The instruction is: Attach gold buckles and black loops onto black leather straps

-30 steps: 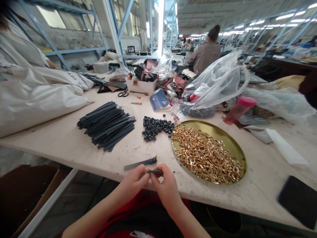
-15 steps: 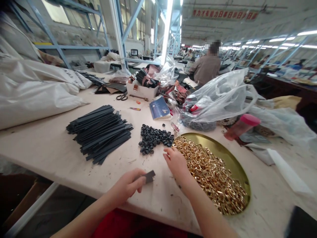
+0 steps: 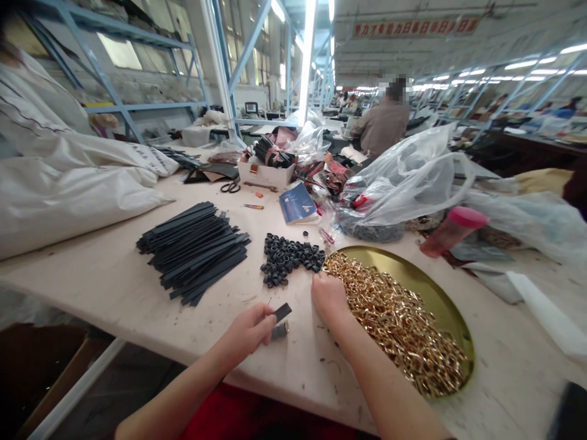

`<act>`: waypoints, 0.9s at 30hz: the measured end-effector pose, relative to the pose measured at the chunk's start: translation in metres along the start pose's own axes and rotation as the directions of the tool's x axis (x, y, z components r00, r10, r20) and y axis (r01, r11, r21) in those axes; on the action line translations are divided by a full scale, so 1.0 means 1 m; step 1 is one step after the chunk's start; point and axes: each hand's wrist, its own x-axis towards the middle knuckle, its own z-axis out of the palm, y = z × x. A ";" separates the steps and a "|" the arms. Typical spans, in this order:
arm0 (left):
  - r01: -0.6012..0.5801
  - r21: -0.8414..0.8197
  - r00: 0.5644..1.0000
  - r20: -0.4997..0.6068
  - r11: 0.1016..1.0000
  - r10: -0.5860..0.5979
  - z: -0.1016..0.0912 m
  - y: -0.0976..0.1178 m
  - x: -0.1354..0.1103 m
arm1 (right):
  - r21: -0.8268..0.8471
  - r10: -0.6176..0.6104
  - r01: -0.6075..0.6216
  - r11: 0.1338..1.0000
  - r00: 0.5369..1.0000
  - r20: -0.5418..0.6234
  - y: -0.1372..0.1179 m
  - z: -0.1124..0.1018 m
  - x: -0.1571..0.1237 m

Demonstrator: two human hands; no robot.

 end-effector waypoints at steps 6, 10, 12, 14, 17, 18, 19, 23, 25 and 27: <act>-0.050 0.006 0.983 -0.176 0.999 0.050 0.006 0.006 -0.007 | 0.562 -0.029 -0.028 0.827 0.995 0.092 -0.029 -0.017 -0.035; -0.088 0.020 0.972 -0.217 0.996 0.090 0.012 0.007 -0.016 | 0.943 -0.099 -0.331 -0.023 0.940 0.328 -0.050 -0.025 -0.073; -0.096 0.055 0.975 -0.195 0.994 0.105 0.013 0.007 -0.023 | 0.905 -0.101 -0.382 -0.186 0.924 0.369 -0.055 -0.027 -0.086; -0.100 0.090 0.976 -0.183 0.991 0.115 0.014 0.008 -0.030 | 0.903 -0.089 -0.376 -0.209 0.927 0.365 -0.056 -0.029 -0.094; -0.087 0.133 0.981 -0.159 0.987 0.108 0.012 0.009 -0.039 | 0.940 -0.069 -0.316 -0.131 0.948 0.309 -0.056 -0.032 -0.100; -0.076 0.154 0.986 -0.135 0.985 0.098 0.011 0.010 -0.042 | 0.954 -0.063 -0.289 -0.076 0.957 0.285 -0.056 -0.032 -0.101; -0.066 0.176 0.991 -0.106 0.982 0.085 0.011 0.010 -0.044 | 0.965 -0.059 -0.262 -0.018 0.964 0.261 -0.055 -0.033 -0.102; -0.078 0.218 0.997 -0.007 0.973 0.081 0.009 0.012 -0.048 | 0.966 -0.113 -0.242 0.093 0.961 0.251 -0.057 -0.033 -0.106; -0.099 0.152 0.995 0.000 0.983 0.101 0.009 0.012 -0.048 | 0.961 -0.141 -0.256 0.102 0.953 0.269 -0.059 -0.032 -0.108; -0.119 0.061 0.993 0.011 0.991 0.118 0.009 0.010 -0.049 | 0.958 -0.123 -0.261 0.121 0.953 0.276 -0.061 -0.030 -0.109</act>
